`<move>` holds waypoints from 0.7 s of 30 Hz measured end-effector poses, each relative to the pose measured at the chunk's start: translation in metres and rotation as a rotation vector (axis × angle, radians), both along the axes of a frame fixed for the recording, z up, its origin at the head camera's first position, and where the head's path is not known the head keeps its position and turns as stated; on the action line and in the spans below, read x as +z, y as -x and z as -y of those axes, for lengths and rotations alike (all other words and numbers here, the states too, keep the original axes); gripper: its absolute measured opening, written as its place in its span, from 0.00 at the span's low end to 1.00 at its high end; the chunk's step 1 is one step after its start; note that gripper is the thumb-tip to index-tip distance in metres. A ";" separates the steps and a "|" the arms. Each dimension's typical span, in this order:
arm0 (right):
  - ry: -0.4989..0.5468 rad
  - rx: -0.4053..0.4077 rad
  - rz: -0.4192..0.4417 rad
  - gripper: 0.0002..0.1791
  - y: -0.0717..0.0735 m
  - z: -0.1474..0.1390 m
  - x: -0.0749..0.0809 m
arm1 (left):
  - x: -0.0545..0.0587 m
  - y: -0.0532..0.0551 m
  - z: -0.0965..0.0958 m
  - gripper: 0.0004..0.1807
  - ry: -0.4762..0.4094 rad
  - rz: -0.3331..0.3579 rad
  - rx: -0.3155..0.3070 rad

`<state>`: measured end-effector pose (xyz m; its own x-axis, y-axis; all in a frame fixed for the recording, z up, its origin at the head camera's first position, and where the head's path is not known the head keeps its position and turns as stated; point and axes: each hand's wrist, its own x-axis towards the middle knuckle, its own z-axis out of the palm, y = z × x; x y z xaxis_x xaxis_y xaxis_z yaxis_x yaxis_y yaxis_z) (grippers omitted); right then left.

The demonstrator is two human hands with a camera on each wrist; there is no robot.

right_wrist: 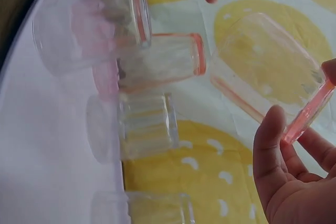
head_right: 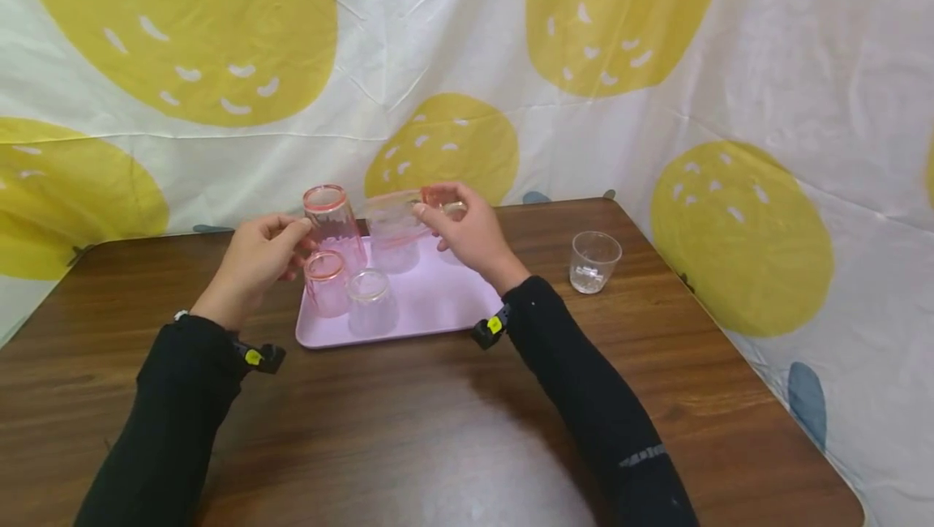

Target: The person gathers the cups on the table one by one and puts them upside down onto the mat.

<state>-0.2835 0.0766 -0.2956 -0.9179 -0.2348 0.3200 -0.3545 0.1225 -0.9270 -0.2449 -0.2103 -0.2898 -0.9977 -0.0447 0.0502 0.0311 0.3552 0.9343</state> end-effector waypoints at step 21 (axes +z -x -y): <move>-0.539 -0.097 -0.242 0.23 0.013 0.004 0.004 | -0.014 0.010 0.017 0.27 0.048 0.163 -0.010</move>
